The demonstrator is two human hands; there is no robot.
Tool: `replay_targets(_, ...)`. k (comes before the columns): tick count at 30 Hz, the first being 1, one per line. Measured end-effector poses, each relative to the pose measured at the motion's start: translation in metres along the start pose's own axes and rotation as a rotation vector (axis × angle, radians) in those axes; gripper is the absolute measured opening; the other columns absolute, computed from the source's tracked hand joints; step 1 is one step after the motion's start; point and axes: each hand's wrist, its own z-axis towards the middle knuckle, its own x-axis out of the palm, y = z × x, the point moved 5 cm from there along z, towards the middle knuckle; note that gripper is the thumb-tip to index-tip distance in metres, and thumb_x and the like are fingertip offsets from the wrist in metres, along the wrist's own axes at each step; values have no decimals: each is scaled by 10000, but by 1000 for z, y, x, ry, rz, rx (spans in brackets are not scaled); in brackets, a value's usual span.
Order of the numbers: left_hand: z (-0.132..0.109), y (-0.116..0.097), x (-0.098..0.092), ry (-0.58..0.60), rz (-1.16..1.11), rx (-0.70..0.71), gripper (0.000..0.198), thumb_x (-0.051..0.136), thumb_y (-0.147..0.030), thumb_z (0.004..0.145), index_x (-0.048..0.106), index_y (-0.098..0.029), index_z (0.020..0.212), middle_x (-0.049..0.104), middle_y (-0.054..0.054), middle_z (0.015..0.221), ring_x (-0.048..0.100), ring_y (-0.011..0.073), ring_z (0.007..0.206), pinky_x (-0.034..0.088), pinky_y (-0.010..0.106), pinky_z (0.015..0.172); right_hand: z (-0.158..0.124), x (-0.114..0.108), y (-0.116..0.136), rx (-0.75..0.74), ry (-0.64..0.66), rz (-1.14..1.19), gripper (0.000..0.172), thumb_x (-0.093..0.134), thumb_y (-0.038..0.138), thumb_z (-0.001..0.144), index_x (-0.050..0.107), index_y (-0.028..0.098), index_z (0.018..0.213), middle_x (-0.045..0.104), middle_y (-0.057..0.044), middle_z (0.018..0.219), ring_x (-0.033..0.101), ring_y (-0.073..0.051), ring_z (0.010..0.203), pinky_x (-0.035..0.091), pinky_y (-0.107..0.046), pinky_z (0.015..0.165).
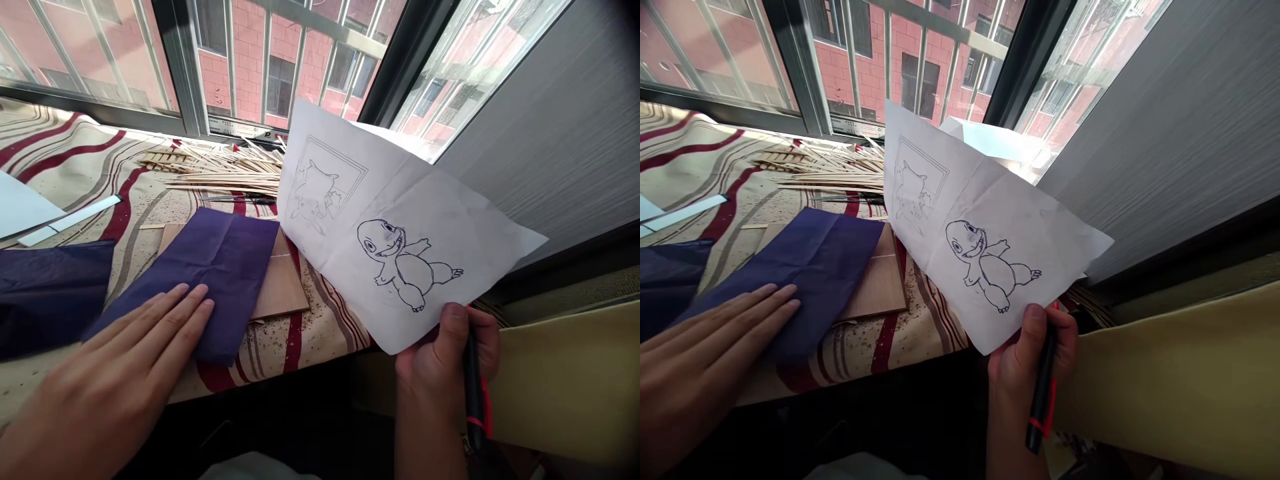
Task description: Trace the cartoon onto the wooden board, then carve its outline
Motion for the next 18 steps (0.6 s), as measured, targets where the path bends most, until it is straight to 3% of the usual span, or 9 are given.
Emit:
replay_targets(3, 2, -10, 10, 43, 85, 56, 880, 412, 24, 951, 225, -249, 1767, 414, 27, 1778, 345, 220, 1666, 182, 351, 1394, 0, 0, 1, -1, -3, 13, 264, 891, 278, 714, 642, 192, 731, 631, 40, 715, 610, -132, 727, 569, -261, 663)
replay_targets(8, 5, -16, 19, 54, 136, 73, 874, 442, -17, 950, 226, -248, 1766, 505, 64, 1723, 482, 282, 1592, 296, 417, 1363, 0, -2, -1, 24, 5, 11, 268, 896, 284, 716, 645, 194, 741, 641, 36, 738, 620, -134, 733, 577, -271, 690)
replay_targets(18, 21, -31, 21, -9, 147, 125, 810, 463, -82, 933, 295, -202, 1716, 681, 123, 1558, 660, 344, 1402, 374, 431, 1244, -1, -6, -4, 68, 35, 14, 286, 925, 304, 736, 661, 197, 765, 676, 22, 788, 660, -142, 770, 612, -283, 709)
